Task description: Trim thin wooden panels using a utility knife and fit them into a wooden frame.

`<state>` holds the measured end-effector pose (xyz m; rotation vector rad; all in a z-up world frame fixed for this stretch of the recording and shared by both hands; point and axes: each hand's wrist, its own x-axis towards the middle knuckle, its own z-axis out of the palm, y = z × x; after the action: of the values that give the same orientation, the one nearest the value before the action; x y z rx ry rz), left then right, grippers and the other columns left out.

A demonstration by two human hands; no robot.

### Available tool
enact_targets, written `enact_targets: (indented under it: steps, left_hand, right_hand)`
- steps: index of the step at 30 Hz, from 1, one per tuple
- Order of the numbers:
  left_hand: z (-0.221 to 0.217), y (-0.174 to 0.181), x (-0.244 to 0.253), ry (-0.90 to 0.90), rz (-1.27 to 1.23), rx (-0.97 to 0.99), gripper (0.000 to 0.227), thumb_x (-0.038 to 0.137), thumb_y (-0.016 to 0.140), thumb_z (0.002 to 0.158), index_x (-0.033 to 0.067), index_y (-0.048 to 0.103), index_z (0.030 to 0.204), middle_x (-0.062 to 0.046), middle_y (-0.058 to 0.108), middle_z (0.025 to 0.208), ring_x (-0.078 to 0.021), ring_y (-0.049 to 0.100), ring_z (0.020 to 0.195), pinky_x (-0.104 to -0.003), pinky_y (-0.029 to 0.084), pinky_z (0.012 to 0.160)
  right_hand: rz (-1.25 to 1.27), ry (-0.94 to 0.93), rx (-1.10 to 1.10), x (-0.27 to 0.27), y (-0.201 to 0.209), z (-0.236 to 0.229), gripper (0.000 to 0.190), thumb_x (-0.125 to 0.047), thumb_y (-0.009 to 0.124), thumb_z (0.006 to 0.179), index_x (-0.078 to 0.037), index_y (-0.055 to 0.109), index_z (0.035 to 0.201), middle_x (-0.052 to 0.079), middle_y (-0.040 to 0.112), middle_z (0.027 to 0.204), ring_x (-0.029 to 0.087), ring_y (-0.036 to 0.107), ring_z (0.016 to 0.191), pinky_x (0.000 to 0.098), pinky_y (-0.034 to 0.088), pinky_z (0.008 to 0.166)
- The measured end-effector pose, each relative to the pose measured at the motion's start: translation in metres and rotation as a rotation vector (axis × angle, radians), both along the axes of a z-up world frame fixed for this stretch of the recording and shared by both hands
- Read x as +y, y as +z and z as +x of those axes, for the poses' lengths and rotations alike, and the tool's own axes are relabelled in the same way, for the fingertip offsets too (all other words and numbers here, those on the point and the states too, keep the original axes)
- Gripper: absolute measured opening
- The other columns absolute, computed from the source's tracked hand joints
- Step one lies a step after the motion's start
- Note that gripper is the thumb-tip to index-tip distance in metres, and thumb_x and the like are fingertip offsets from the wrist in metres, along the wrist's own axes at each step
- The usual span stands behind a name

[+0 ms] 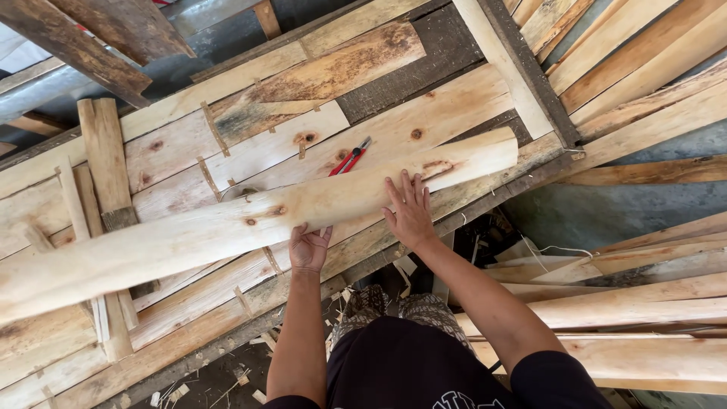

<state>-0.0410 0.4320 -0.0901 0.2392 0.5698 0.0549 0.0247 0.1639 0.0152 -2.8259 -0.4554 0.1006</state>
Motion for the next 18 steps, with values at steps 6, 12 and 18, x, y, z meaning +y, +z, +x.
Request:
enact_targets:
  steps: [6,12,18]
  left_hand:
    - [-0.010,0.014,-0.009,0.031,-0.008,0.109,0.027,0.017,0.058,0.096,0.0111,0.062,0.122,-0.006,0.071,0.121,-0.0244,0.064,0.118,-0.055,0.047,0.111]
    - [-0.016,-0.030,-0.007,-0.056,0.095,0.183,0.027,0.029,0.065,0.100,0.0129,0.060,0.122,-0.005,0.067,0.121,-0.0237,0.063,0.119,-0.055,0.049,0.112]
    - [-0.017,0.036,-0.016,-0.446,0.284,0.452,0.074,0.067,0.050,0.097,-0.0029,0.063,0.120,-0.019,0.074,0.113,-0.0273,0.073,0.104,-0.038,0.058,0.094]
  right_hand:
    - [0.045,-0.011,0.092,0.001,-0.003,-0.004,0.079,-0.045,0.058,0.100,-0.025,0.018,0.165,0.022,0.005,0.171,0.050,0.006,0.155,0.0639,0.016,0.122]
    - [0.046,0.002,0.155,-0.002,-0.016,-0.004,0.083,-0.038,0.062,0.097,-0.022,0.017,0.165,0.026,0.007,0.169,0.053,0.009,0.153,0.0569,0.021,0.123]
    - [0.076,-0.014,0.148,-0.006,-0.020,-0.006,0.080,-0.034,0.067,0.094,-0.015,0.028,0.162,0.027,0.013,0.168,0.052,0.013,0.153,0.0559,0.021,0.123]
